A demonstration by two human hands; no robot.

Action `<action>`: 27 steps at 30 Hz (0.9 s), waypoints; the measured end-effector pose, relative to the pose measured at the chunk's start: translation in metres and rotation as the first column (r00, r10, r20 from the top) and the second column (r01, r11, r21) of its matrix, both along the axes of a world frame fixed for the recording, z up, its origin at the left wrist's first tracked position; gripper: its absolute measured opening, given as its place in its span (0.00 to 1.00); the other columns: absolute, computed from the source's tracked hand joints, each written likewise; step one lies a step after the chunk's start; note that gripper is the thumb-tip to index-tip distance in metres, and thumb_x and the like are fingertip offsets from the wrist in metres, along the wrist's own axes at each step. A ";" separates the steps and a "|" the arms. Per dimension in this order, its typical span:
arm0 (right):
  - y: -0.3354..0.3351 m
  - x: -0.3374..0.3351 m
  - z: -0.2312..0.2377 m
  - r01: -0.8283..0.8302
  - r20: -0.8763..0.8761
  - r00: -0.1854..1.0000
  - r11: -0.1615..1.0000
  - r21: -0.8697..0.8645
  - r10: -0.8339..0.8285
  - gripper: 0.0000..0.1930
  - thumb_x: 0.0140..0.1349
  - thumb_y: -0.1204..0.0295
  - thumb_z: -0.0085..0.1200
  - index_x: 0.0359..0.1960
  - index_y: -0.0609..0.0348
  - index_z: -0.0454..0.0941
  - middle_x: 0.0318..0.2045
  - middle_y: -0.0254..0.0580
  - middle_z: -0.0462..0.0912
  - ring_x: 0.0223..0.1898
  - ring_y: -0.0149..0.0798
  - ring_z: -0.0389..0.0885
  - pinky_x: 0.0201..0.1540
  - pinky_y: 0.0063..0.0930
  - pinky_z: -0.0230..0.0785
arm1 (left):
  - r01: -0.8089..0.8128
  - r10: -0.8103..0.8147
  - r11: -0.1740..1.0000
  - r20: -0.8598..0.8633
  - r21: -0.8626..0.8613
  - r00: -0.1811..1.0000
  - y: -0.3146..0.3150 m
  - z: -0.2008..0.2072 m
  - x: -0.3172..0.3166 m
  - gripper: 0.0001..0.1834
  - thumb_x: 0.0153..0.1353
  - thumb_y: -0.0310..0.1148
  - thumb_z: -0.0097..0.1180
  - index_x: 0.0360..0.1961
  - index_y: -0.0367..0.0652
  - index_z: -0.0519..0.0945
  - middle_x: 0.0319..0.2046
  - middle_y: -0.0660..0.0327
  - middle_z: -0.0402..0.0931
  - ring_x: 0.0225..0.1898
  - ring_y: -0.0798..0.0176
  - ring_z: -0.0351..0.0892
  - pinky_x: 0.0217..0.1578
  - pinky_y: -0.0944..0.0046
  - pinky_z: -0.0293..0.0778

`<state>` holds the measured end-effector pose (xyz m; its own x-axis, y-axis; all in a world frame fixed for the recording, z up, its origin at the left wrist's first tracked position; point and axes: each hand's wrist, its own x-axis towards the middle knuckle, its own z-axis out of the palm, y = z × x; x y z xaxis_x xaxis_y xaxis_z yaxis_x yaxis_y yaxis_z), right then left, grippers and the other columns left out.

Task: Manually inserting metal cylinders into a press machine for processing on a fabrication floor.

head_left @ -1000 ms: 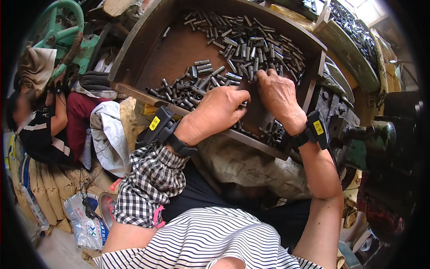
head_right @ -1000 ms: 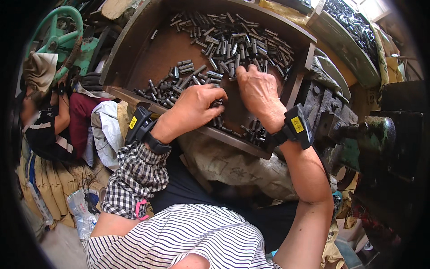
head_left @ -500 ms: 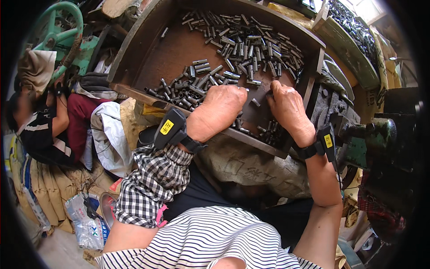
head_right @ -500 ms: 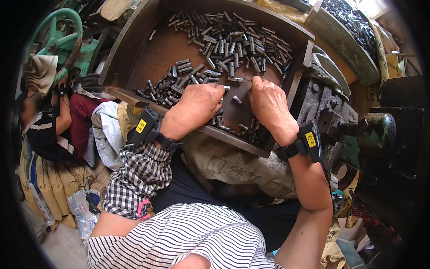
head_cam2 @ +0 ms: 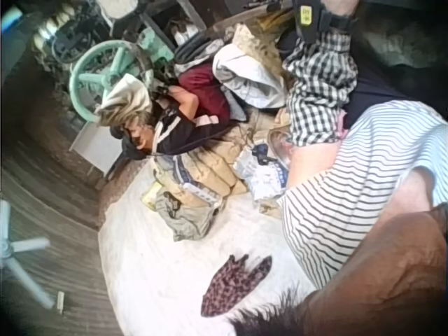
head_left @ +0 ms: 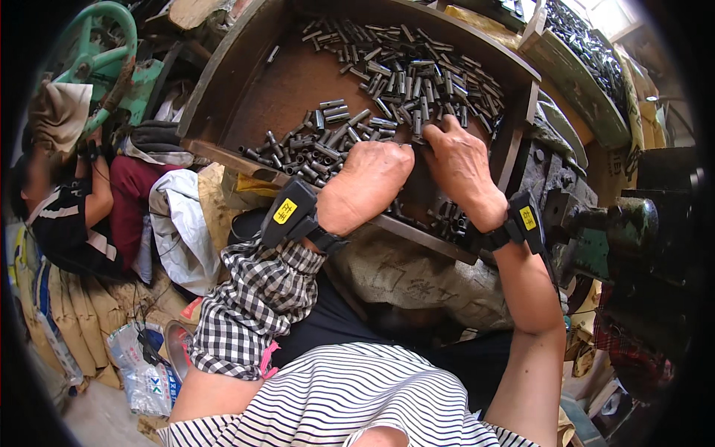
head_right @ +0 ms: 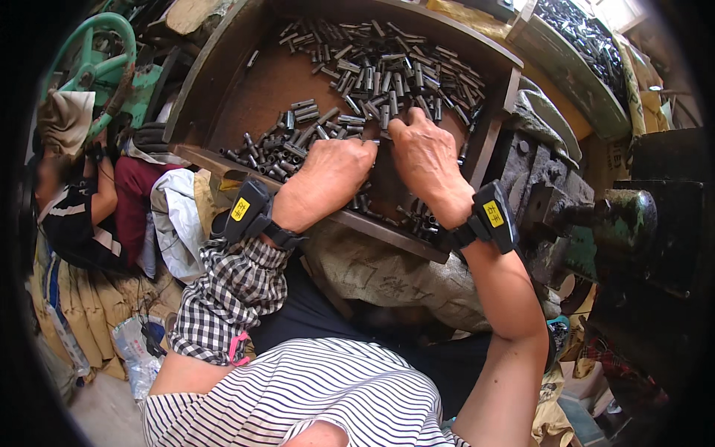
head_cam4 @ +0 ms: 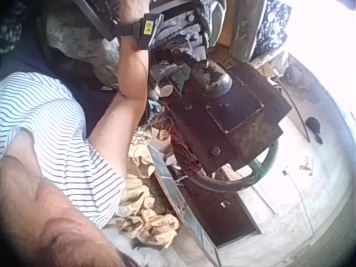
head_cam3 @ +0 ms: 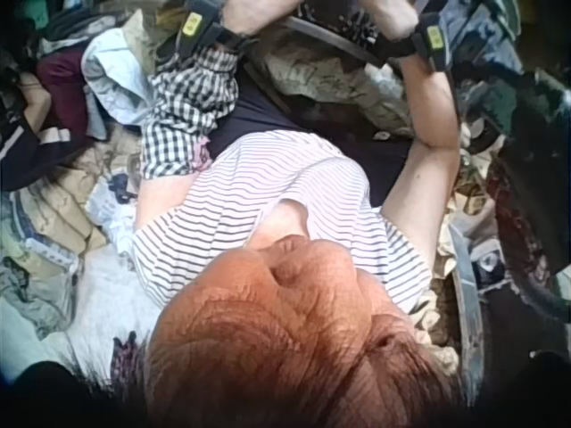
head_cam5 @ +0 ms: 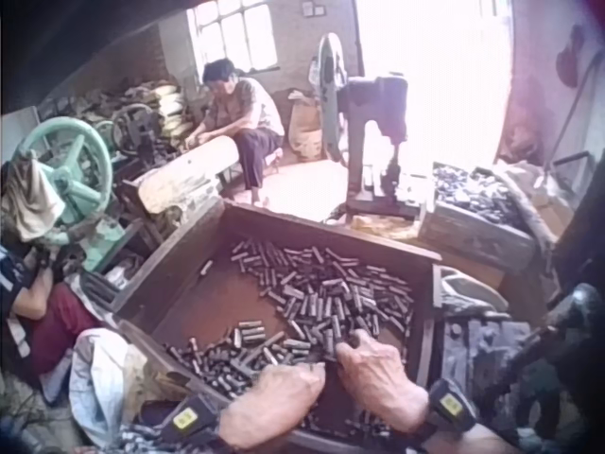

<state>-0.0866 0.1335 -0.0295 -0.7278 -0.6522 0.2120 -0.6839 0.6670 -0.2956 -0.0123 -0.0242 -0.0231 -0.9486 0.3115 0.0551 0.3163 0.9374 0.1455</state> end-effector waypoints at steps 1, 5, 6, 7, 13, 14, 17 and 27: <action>0.006 0.002 0.002 0.004 0.011 1.000 0.997 -0.075 -0.003 0.08 0.54 0.72 0.58 0.34 0.61 0.76 0.34 0.52 0.77 0.33 0.53 0.81 0.35 0.42 0.73 | -0.006 0.006 1.000 0.001 0.008 1.000 0.001 0.001 0.000 0.06 0.54 0.28 0.56 0.31 0.38 0.74 0.25 0.52 0.78 0.29 0.52 0.82 0.29 0.55 0.78; 0.037 0.019 0.018 0.056 0.240 0.970 0.933 -0.356 0.034 0.11 0.52 0.74 0.58 0.38 0.62 0.76 0.30 0.52 0.78 0.31 0.53 0.80 0.35 0.41 0.72 | 0.007 -0.004 0.940 -0.008 0.342 1.000 0.003 0.004 0.001 0.10 0.52 0.30 0.57 0.30 0.36 0.71 0.25 0.47 0.76 0.29 0.48 0.81 0.31 0.53 0.76; 0.045 0.027 0.022 0.161 0.369 0.929 0.916 -0.366 -0.016 0.13 0.54 0.76 0.58 0.42 0.63 0.77 0.25 0.46 0.80 0.26 0.43 0.80 0.29 0.32 0.72 | -0.021 0.001 0.905 0.048 0.424 0.999 0.004 0.005 0.000 0.12 0.51 0.30 0.57 0.32 0.33 0.72 0.23 0.46 0.74 0.27 0.51 0.80 0.30 0.54 0.74; 0.052 0.035 0.025 0.307 0.570 0.821 0.842 -0.444 0.001 0.13 0.55 0.76 0.58 0.44 0.64 0.76 0.25 0.42 0.79 0.25 0.38 0.80 0.27 0.28 0.71 | -0.045 -0.020 0.825 0.110 0.563 0.994 0.007 0.005 -0.001 0.12 0.51 0.30 0.57 0.33 0.32 0.73 0.22 0.48 0.74 0.25 0.54 0.79 0.28 0.56 0.74; 0.080 0.077 0.038 0.730 0.897 0.386 0.522 -0.440 0.216 0.17 0.62 0.76 0.55 0.53 0.65 0.72 0.26 0.32 0.78 0.22 0.23 0.79 0.19 0.10 0.67 | -0.627 -0.426 0.044 0.582 0.778 0.692 0.025 0.010 -0.002 0.07 0.59 0.28 0.51 0.36 0.37 0.77 0.21 0.68 0.72 0.19 0.79 0.67 0.18 0.76 0.63; 0.082 0.080 0.037 0.749 0.886 0.389 0.474 -0.464 0.253 0.14 0.64 0.75 0.55 0.49 0.66 0.72 0.26 0.33 0.79 0.23 0.25 0.81 0.20 0.12 0.68 | -0.654 -0.469 0.004 0.579 0.757 0.667 0.026 0.011 -0.002 0.05 0.62 0.28 0.49 0.36 0.40 0.77 0.21 0.69 0.72 0.17 0.83 0.64 0.15 0.81 0.59; 0.084 0.082 0.035 0.760 0.855 0.443 0.392 -0.518 0.272 0.10 0.64 0.74 0.54 0.44 0.66 0.71 0.27 0.38 0.80 0.24 0.27 0.83 0.20 0.13 0.69 | -0.683 -0.496 -0.072 0.568 0.727 0.657 0.032 0.010 -0.003 0.04 0.62 0.27 0.50 0.36 0.40 0.76 0.20 0.69 0.72 0.17 0.83 0.65 0.14 0.81 0.59; 0.086 0.079 0.029 0.827 0.826 0.420 0.216 -0.519 0.376 0.08 0.66 0.73 0.53 0.40 0.63 0.69 0.32 0.48 0.83 0.25 0.30 0.84 0.21 0.14 0.73 | -0.687 -0.443 -0.167 0.569 0.707 0.693 0.049 0.010 -0.004 0.02 0.65 0.29 0.50 0.36 0.43 0.74 0.24 0.70 0.74 0.16 0.81 0.68 0.14 0.80 0.63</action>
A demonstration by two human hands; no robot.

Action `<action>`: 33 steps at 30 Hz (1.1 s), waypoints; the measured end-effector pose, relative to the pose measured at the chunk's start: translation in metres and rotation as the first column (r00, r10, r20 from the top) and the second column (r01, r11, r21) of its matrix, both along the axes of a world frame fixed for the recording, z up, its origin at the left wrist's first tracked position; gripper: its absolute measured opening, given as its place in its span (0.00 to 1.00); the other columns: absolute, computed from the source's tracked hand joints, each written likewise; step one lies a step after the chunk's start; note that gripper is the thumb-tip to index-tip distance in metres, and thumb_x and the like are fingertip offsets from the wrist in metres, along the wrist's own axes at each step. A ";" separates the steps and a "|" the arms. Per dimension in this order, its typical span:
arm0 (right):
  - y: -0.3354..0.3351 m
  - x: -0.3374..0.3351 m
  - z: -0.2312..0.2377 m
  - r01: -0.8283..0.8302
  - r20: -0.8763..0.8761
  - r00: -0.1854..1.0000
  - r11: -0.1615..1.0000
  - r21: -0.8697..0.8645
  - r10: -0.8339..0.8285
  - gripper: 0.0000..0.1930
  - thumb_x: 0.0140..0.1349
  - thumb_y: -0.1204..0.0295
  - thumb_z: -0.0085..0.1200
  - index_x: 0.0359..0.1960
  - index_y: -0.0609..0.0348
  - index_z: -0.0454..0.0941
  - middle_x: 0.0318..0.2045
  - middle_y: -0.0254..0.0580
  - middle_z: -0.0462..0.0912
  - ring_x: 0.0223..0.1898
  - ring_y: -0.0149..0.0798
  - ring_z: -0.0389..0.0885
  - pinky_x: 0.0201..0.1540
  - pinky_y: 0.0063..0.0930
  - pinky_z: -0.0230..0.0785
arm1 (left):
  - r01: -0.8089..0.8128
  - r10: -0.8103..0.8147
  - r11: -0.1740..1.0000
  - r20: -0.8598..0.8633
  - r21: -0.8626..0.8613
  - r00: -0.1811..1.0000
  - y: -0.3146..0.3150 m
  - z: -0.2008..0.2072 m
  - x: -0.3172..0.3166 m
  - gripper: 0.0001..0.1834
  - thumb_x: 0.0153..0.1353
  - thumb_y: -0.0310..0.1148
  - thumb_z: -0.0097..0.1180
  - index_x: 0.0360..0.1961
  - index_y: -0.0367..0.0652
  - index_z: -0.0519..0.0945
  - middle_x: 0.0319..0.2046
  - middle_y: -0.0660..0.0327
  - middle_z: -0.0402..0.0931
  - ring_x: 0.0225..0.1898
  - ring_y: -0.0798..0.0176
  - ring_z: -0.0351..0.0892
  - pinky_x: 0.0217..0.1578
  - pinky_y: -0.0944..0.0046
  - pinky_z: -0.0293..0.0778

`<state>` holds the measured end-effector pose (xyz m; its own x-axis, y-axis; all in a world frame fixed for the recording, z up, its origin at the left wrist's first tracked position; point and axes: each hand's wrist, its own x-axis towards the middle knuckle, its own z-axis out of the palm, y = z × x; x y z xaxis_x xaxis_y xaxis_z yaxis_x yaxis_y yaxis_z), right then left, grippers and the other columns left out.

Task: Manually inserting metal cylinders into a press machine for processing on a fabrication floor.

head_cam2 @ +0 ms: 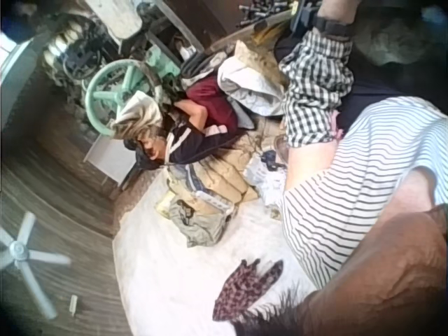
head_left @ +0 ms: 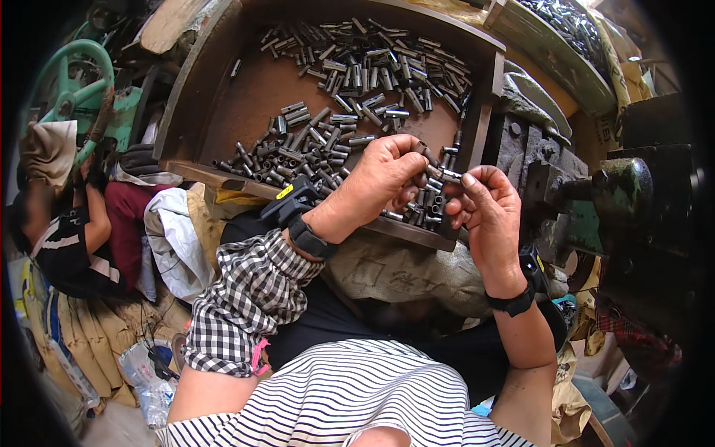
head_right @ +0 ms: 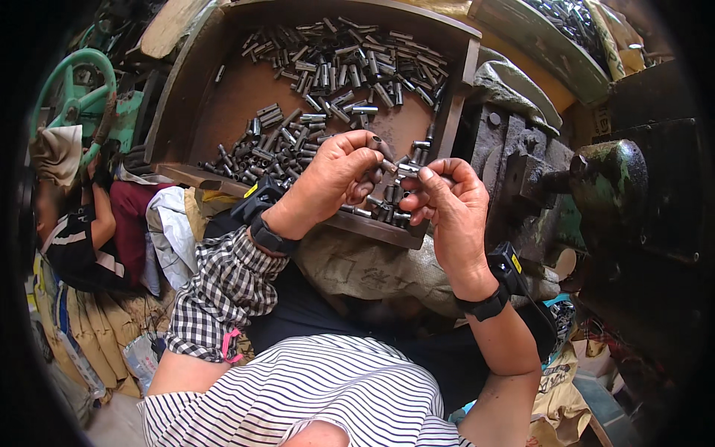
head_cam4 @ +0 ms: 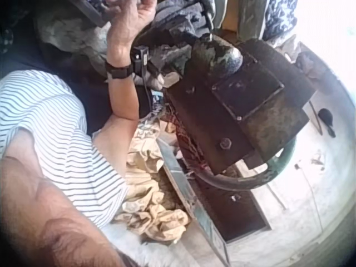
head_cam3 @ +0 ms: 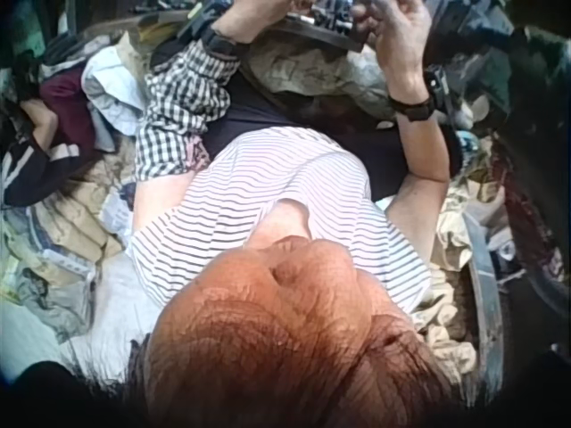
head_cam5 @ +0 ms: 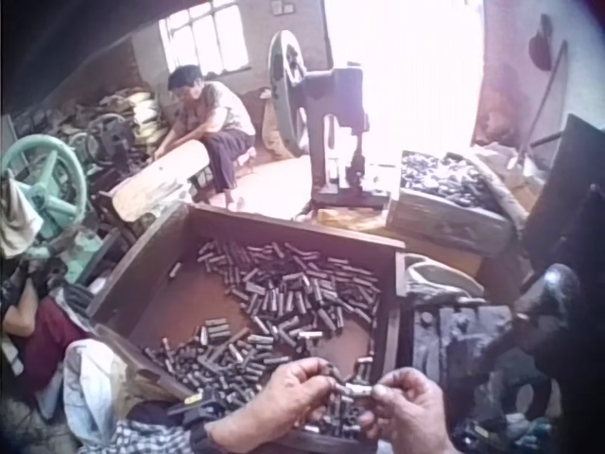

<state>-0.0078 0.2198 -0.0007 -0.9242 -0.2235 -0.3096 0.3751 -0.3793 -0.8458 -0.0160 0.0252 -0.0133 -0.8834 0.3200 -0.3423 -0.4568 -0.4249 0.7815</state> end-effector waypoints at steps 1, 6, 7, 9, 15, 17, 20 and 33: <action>0.000 0.000 0.000 0.012 -0.005 1.000 1.000 -0.008 -0.012 0.08 0.66 0.73 0.53 0.40 0.63 0.69 0.32 0.49 0.83 0.26 0.30 0.84 0.21 0.14 0.73 | -0.009 0.009 1.000 0.013 0.006 1.000 0.000 0.000 0.000 0.02 0.66 0.29 0.50 0.37 0.43 0.74 0.24 0.70 0.74 0.16 0.80 0.68 0.14 0.80 0.64; -0.003 0.001 -0.002 0.007 0.006 1.000 1.000 0.003 -0.007 0.08 0.66 0.73 0.53 0.40 0.63 0.69 0.31 0.49 0.83 0.25 0.30 0.84 0.21 0.15 0.73 | -0.037 0.036 0.999 0.023 0.010 0.999 0.004 -0.001 0.002 0.03 0.66 0.29 0.51 0.37 0.43 0.74 0.24 0.69 0.74 0.16 0.79 0.69 0.14 0.80 0.64; -0.004 0.002 -0.002 0.014 0.015 1.000 1.000 0.002 -0.014 0.08 0.66 0.73 0.53 0.40 0.63 0.69 0.31 0.49 0.83 0.25 0.30 0.84 0.21 0.15 0.73 | -0.048 0.048 0.999 0.030 0.016 0.998 0.005 -0.002 0.002 0.03 0.66 0.29 0.51 0.37 0.43 0.74 0.23 0.69 0.74 0.16 0.79 0.69 0.15 0.80 0.65; -0.006 0.004 -0.002 0.036 -0.014 0.999 0.998 0.046 -0.035 0.08 0.65 0.74 0.54 0.40 0.63 0.69 0.31 0.49 0.83 0.25 0.30 0.84 0.21 0.15 0.73 | -0.068 0.066 0.997 0.050 0.023 0.997 0.008 -0.002 0.003 0.03 0.66 0.30 0.52 0.37 0.42 0.74 0.23 0.69 0.73 0.16 0.79 0.69 0.15 0.80 0.66; -0.008 0.007 -0.005 0.087 -0.018 0.996 0.995 0.037 -0.087 0.07 0.63 0.75 0.56 0.37 0.62 0.69 0.28 0.47 0.83 0.19 0.26 0.79 0.17 0.13 0.67 | -0.146 0.111 0.969 -0.172 -0.202 0.979 0.023 0.004 0.015 0.06 0.67 0.31 0.51 0.40 0.39 0.73 0.26 0.66 0.76 0.19 0.78 0.73 0.17 0.79 0.68; -0.004 0.005 -0.004 0.073 0.079 0.994 0.997 0.003 -0.073 0.07 0.63 0.75 0.57 0.34 0.60 0.70 0.26 0.46 0.83 0.15 0.22 0.73 0.15 0.12 0.61 | -0.110 0.015 0.936 -0.272 -0.336 0.962 0.025 0.006 0.021 0.08 0.67 0.30 0.52 0.41 0.36 0.74 0.27 0.65 0.77 0.20 0.77 0.75 0.18 0.78 0.69; 0.004 0.000 -0.002 -0.027 0.093 0.995 0.999 -0.040 0.030 0.07 0.62 0.75 0.57 0.32 0.59 0.70 0.25 0.46 0.83 0.14 0.21 0.72 0.14 0.12 0.59 | -0.202 -0.167 0.803 -0.537 -0.561 0.827 0.022 0.006 0.021 0.09 0.63 0.28 0.56 0.41 0.34 0.74 0.27 0.60 0.77 0.21 0.70 0.78 0.20 0.72 0.72; -0.009 -0.035 0.004 -0.122 -0.216 0.937 0.833 0.539 0.276 0.06 0.63 0.75 0.54 0.30 0.62 0.72 0.18 0.36 0.76 0.15 0.30 0.76 0.16 0.23 0.65 | 0.151 -0.326 0.844 -0.269 -0.514 0.906 -0.008 0.012 0.003 0.19 0.66 0.26 0.50 0.57 0.31 0.69 0.34 0.61 0.80 0.30 0.72 0.82 0.25 0.73 0.77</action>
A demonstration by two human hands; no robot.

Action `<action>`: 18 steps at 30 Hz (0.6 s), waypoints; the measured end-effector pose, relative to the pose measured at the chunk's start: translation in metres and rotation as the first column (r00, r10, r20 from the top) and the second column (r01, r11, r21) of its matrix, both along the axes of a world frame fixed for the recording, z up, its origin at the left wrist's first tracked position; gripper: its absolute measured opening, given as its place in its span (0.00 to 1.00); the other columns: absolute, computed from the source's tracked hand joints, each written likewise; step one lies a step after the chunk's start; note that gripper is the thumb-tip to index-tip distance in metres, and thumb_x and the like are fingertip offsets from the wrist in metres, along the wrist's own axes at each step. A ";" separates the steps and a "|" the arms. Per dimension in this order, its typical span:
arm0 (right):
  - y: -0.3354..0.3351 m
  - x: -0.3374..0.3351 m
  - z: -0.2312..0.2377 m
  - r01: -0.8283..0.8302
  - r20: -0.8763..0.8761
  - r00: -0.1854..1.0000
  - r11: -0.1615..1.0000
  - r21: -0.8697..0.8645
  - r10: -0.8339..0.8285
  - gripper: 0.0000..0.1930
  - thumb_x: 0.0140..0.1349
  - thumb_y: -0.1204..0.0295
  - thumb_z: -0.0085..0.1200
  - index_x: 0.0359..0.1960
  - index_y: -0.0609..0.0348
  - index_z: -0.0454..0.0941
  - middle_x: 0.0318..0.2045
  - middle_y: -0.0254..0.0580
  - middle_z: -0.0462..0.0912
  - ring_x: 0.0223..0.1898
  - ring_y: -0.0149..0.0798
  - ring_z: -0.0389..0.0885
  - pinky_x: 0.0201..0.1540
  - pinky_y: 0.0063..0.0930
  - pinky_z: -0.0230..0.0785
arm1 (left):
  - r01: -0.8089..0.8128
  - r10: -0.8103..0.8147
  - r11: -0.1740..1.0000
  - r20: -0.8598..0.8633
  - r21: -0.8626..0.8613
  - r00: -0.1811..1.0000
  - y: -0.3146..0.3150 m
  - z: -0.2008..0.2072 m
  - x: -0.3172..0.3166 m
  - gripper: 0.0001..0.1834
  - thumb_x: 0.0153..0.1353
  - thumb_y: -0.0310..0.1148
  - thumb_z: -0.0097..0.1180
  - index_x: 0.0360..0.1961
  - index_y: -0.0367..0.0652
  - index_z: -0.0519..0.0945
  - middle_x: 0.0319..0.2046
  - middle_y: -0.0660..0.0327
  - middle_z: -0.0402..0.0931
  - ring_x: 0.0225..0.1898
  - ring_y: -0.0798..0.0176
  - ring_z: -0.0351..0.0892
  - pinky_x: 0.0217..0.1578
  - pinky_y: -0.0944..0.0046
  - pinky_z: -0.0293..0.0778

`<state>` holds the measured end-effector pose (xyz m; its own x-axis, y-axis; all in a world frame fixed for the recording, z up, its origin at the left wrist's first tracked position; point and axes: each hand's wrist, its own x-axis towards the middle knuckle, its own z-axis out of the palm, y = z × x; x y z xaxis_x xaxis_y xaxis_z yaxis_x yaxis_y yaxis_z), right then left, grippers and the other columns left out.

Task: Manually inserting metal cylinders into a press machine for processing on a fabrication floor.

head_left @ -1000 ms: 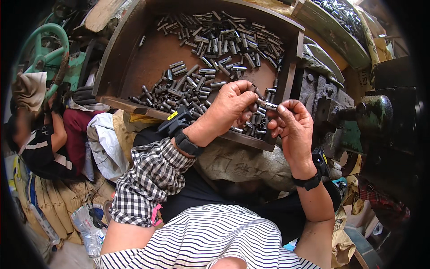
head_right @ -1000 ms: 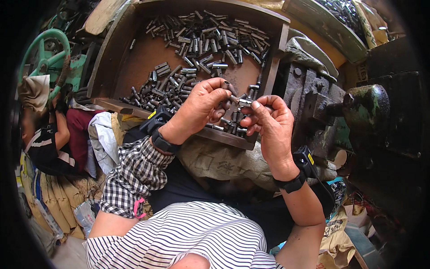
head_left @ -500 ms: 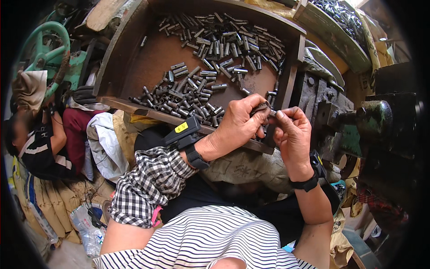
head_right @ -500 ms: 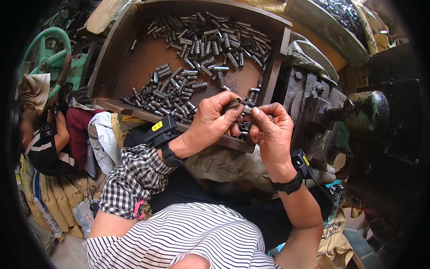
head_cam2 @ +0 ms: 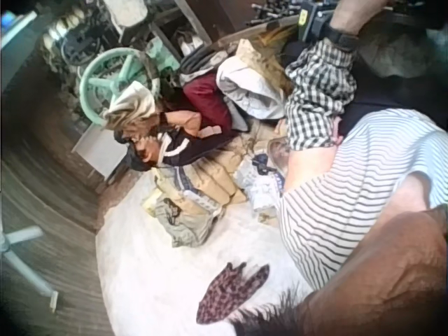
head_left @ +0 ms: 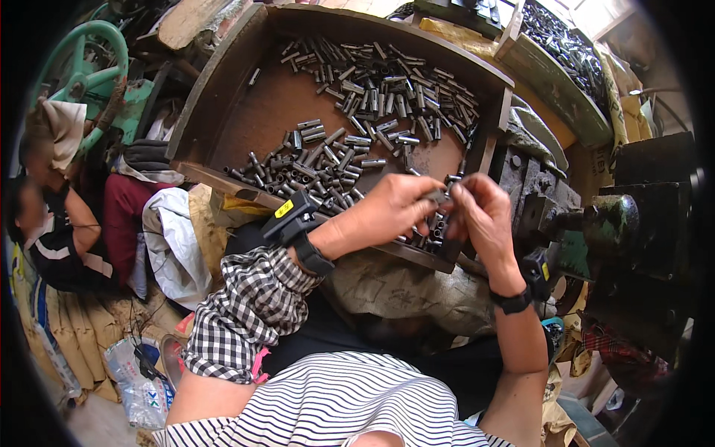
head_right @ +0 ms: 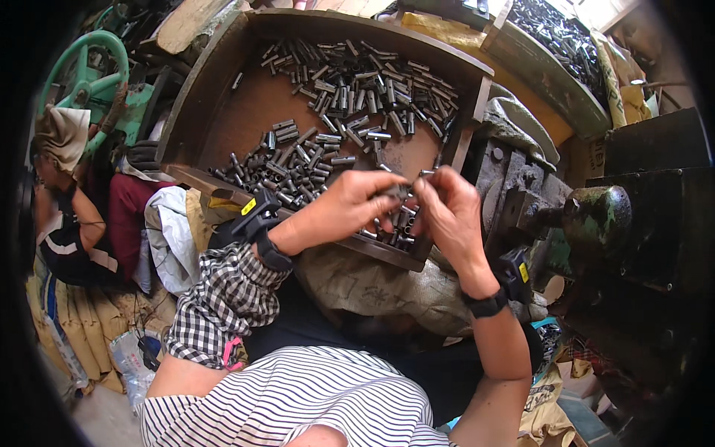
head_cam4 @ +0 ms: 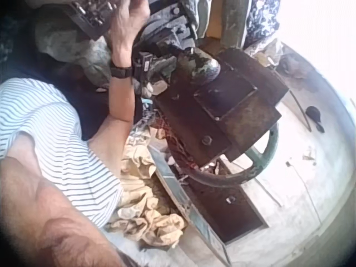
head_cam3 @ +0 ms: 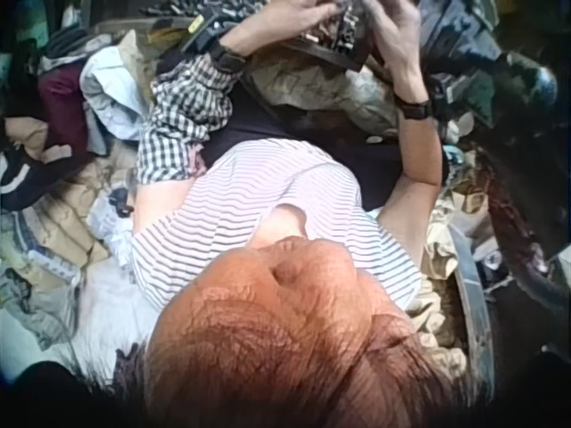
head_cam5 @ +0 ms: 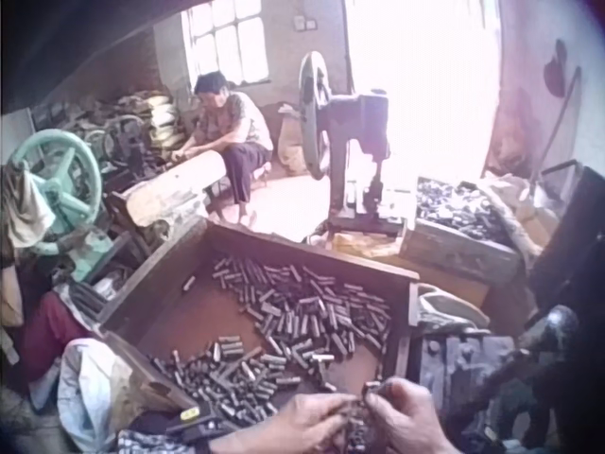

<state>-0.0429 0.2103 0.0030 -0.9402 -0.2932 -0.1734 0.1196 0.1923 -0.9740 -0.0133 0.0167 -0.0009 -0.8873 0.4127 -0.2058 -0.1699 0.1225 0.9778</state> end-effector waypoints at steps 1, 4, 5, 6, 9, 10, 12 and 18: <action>-0.006 -0.011 -0.001 -0.006 -0.225 0.974 0.993 0.121 0.033 0.05 0.62 0.75 0.54 0.31 0.62 0.73 0.19 0.38 0.77 0.16 0.33 0.78 0.17 0.27 0.67 | -0.118 0.076 0.976 0.220 0.185 0.972 -0.004 0.000 -0.002 0.17 0.66 0.27 0.50 0.55 0.33 0.71 0.36 0.60 0.79 0.32 0.71 0.83 0.25 0.75 0.77; -0.020 -0.058 -0.006 0.289 -0.698 0.650 0.751 0.594 0.302 0.04 0.56 0.79 0.52 0.33 0.64 0.74 0.30 0.54 0.81 0.34 0.51 0.83 0.33 0.38 0.75 | -0.358 0.188 0.813 0.374 0.460 0.908 -0.017 0.000 -0.014 0.12 0.64 0.28 0.52 0.48 0.37 0.74 0.38 0.58 0.79 0.37 0.63 0.84 0.27 0.73 0.80; -0.025 -0.070 -0.010 0.301 -0.656 0.640 0.655 0.693 0.399 0.04 0.56 0.79 0.52 0.33 0.64 0.74 0.30 0.53 0.81 0.34 0.51 0.84 0.33 0.37 0.76 | -0.433 0.211 0.735 0.431 0.522 0.878 -0.022 0.001 -0.017 0.11 0.64 0.28 0.53 0.47 0.38 0.74 0.38 0.57 0.79 0.38 0.62 0.84 0.28 0.72 0.81; -0.031 -0.079 -0.015 0.314 -0.589 0.647 0.535 0.785 0.484 0.05 0.56 0.78 0.52 0.34 0.63 0.75 0.31 0.53 0.81 0.34 0.50 0.84 0.33 0.37 0.77 | -0.477 0.261 0.706 0.435 0.523 0.862 -0.024 0.000 -0.018 0.10 0.64 0.27 0.53 0.46 0.39 0.74 0.38 0.57 0.79 0.38 0.61 0.84 0.28 0.72 0.81; -0.043 -0.091 -0.029 0.301 -0.379 0.695 0.232 0.925 0.611 0.06 0.53 0.78 0.53 0.34 0.62 0.76 0.31 0.52 0.82 0.32 0.48 0.85 0.31 0.34 0.79 | -0.555 0.364 0.667 0.432 0.496 0.825 -0.028 -0.001 -0.016 0.09 0.62 0.27 0.54 0.44 0.39 0.75 0.36 0.59 0.79 0.37 0.63 0.84 0.27 0.73 0.81; -0.045 -0.093 -0.032 0.304 -0.368 0.705 0.211 0.929 0.606 0.06 0.53 0.78 0.53 0.33 0.62 0.76 0.31 0.51 0.82 0.31 0.48 0.85 0.30 0.33 0.79 | -0.567 0.388 0.662 0.423 0.490 0.818 -0.029 -0.001 -0.016 0.09 0.62 0.27 0.54 0.44 0.39 0.75 0.36 0.60 0.79 0.35 0.64 0.84 0.26 0.74 0.80; -0.048 -0.091 -0.033 0.326 -0.396 0.713 0.228 0.918 0.579 0.05 0.54 0.77 0.52 0.33 0.61 0.76 0.31 0.51 0.82 0.31 0.47 0.85 0.30 0.34 0.79 | -0.507 0.413 0.781 0.307 0.364 0.857 -0.029 -0.004 -0.016 0.09 0.61 0.27 0.54 0.43 0.40 0.76 0.35 0.61 0.79 0.32 0.68 0.83 0.25 0.75 0.78; -0.033 -0.063 -0.015 0.304 -0.598 0.689 0.586 0.751 0.408 0.08 0.53 0.74 0.54 0.33 0.64 0.73 0.31 0.54 0.79 0.33 0.54 0.82 0.37 0.40 0.76 | -0.483 -0.082 0.724 -0.756 -0.493 0.650 -0.013 -0.014 -0.016 0.10 0.49 0.26 0.59 0.36 0.41 0.76 0.31 0.50 0.75 0.23 0.52 0.79 0.22 0.58 0.75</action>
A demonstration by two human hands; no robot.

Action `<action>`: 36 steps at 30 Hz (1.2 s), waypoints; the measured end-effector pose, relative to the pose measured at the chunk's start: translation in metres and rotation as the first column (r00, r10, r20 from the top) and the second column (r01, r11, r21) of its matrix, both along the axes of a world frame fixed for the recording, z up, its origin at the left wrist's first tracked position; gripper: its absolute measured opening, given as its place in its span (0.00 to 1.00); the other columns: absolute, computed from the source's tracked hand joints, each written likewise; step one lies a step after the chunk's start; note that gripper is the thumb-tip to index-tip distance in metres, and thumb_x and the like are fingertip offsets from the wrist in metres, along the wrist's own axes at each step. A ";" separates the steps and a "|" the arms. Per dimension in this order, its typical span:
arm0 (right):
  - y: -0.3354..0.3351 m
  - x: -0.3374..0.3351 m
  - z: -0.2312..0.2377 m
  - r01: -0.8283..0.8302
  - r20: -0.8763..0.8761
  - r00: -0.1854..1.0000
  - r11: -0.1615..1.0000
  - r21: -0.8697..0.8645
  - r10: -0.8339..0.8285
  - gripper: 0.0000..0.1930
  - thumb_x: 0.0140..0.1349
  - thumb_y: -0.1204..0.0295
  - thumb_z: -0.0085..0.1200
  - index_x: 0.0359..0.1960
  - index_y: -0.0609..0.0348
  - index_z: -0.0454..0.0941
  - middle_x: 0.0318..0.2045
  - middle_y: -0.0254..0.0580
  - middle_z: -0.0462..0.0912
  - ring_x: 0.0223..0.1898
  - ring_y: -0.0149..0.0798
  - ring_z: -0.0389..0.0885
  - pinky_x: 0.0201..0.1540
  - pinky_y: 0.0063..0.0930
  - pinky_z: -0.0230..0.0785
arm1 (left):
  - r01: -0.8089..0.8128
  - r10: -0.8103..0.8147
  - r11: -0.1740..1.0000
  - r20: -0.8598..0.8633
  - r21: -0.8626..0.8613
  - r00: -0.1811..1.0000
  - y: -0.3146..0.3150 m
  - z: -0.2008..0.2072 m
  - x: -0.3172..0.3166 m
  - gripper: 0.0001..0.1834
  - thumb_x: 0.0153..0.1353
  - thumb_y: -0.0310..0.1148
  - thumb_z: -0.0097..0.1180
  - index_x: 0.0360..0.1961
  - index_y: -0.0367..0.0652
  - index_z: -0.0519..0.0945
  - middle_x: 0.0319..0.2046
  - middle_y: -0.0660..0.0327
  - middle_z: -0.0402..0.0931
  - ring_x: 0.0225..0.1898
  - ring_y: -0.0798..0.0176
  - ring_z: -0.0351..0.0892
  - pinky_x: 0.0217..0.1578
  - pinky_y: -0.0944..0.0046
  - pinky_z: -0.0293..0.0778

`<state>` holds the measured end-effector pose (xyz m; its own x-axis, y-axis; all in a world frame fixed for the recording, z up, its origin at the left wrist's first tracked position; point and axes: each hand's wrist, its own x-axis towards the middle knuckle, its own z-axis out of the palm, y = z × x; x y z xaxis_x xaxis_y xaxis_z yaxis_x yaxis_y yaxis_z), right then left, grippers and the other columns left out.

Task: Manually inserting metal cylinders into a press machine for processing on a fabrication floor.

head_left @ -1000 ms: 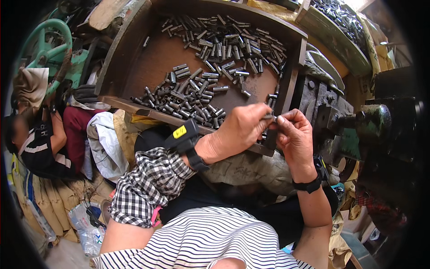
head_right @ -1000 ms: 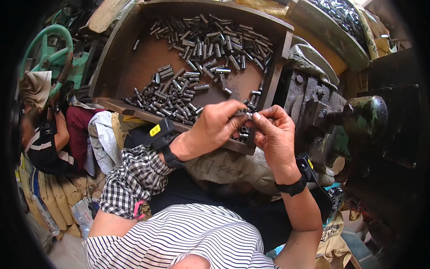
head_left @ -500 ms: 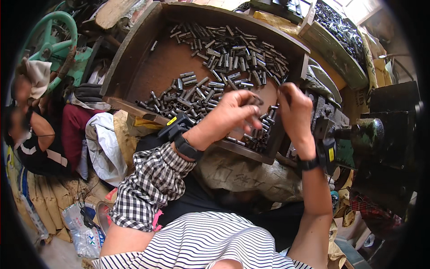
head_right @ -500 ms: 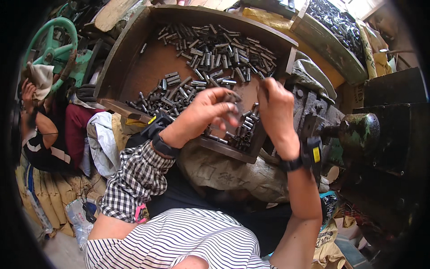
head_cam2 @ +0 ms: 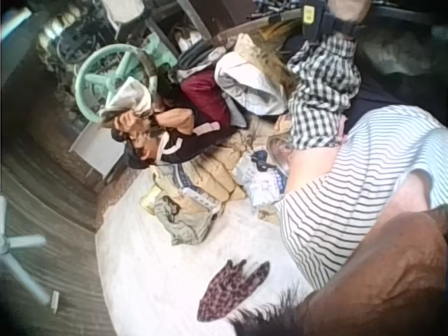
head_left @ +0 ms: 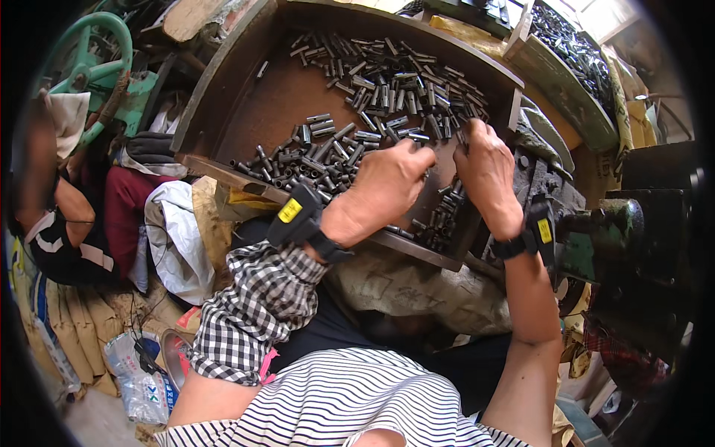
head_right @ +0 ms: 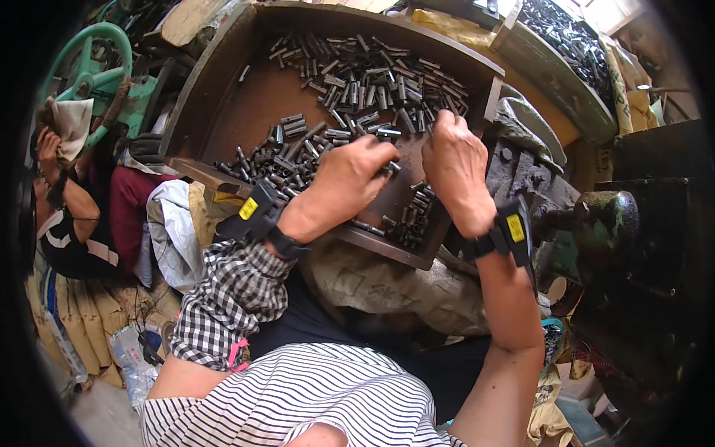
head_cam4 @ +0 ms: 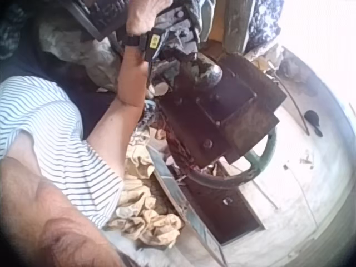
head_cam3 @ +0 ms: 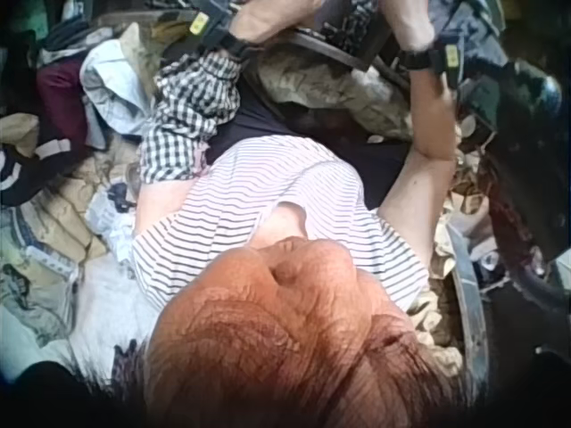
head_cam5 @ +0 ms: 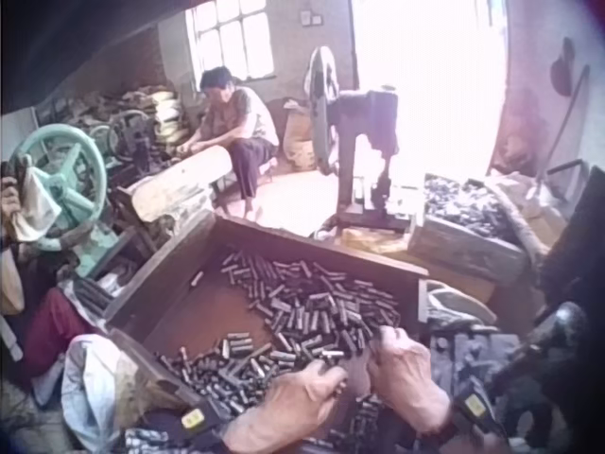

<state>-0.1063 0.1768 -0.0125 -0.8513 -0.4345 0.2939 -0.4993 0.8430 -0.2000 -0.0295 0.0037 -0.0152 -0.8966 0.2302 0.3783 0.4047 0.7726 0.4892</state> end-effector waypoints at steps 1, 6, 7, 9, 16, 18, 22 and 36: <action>0.006 0.010 0.004 -0.033 -0.008 0.999 0.994 -0.102 0.032 0.09 0.53 0.74 0.55 0.34 0.65 0.73 0.31 0.55 0.79 0.34 0.55 0.82 0.38 0.41 0.75 | 0.003 -0.001 0.995 0.017 -0.100 1.000 0.005 -0.002 -0.001 0.09 0.50 0.26 0.58 0.34 0.42 0.76 0.31 0.51 0.74 0.23 0.52 0.80 0.22 0.57 0.76; 0.041 0.062 0.030 0.126 0.390 0.919 0.892 -0.434 0.060 0.10 0.49 0.75 0.59 0.32 0.67 0.76 0.29 0.51 0.81 0.31 0.49 0.80 0.37 0.37 0.71 | 0.065 -0.041 0.923 0.071 -0.380 0.997 0.018 -0.011 -0.006 0.04 0.52 0.24 0.53 0.30 0.41 0.74 0.29 0.52 0.73 0.25 0.51 0.81 0.22 0.58 0.78; 0.046 0.072 0.035 0.173 0.447 0.892 0.859 -0.482 0.072 0.09 0.49 0.77 0.59 0.32 0.67 0.75 0.25 0.47 0.79 0.26 0.39 0.79 0.32 0.31 0.71 | 0.078 -0.053 0.913 0.071 -0.401 0.996 0.018 -0.012 -0.007 0.04 0.52 0.23 0.53 0.30 0.40 0.74 0.29 0.52 0.73 0.25 0.51 0.81 0.23 0.58 0.78; 0.052 0.089 0.038 0.376 0.639 0.766 0.761 -0.528 0.064 0.09 0.49 0.78 0.60 0.31 0.67 0.74 0.22 0.41 0.77 0.22 0.29 0.74 0.27 0.25 0.68 | 0.074 -0.037 0.914 0.099 -0.399 0.994 0.018 -0.012 -0.007 0.04 0.52 0.24 0.54 0.29 0.38 0.73 0.29 0.49 0.74 0.27 0.50 0.81 0.24 0.58 0.78; 0.059 0.099 0.029 0.549 0.693 0.602 0.425 -0.720 0.396 0.14 0.56 0.79 0.61 0.44 0.62 0.75 0.25 0.29 0.76 0.22 0.19 0.73 0.22 0.13 0.64 | -0.062 -0.270 0.884 0.616 0.463 0.740 0.029 0.008 0.003 0.09 0.56 0.26 0.54 0.38 0.34 0.73 0.20 0.59 0.76 0.14 0.69 0.74 0.15 0.70 0.70; 0.061 0.094 0.025 0.585 0.713 0.552 0.408 -0.701 0.433 0.14 0.62 0.76 0.58 0.48 0.61 0.74 0.28 0.29 0.77 0.25 0.21 0.79 0.22 0.13 0.68 | -0.302 -0.447 0.672 0.696 0.676 0.562 0.032 0.013 0.004 0.08 0.58 0.26 0.54 0.39 0.37 0.73 0.21 0.62 0.76 0.14 0.71 0.74 0.15 0.73 0.70; 0.061 0.091 0.020 0.667 0.645 0.555 0.182 -0.723 0.525 0.09 0.67 0.72 0.52 0.45 0.62 0.75 0.27 0.33 0.80 0.27 0.25 0.83 0.23 0.12 0.72 | -0.485 -0.624 0.363 0.594 0.796 0.508 0.031 0.016 0.007 0.07 0.61 0.28 0.53 0.41 0.42 0.75 0.23 0.63 0.76 0.16 0.73 0.74 0.17 0.75 0.73; 0.054 0.098 0.012 0.679 0.633 0.585 0.119 -0.724 0.507 0.14 0.60 0.76 0.60 0.45 0.67 0.73 0.31 0.37 0.81 0.28 0.27 0.83 0.20 0.11 0.68 | -0.459 -0.626 0.344 0.564 0.819 0.538 0.043 0.011 0.020 0.06 0.61 0.27 0.53 0.39 0.40 0.75 0.25 0.63 0.76 0.18 0.73 0.76 0.16 0.77 0.71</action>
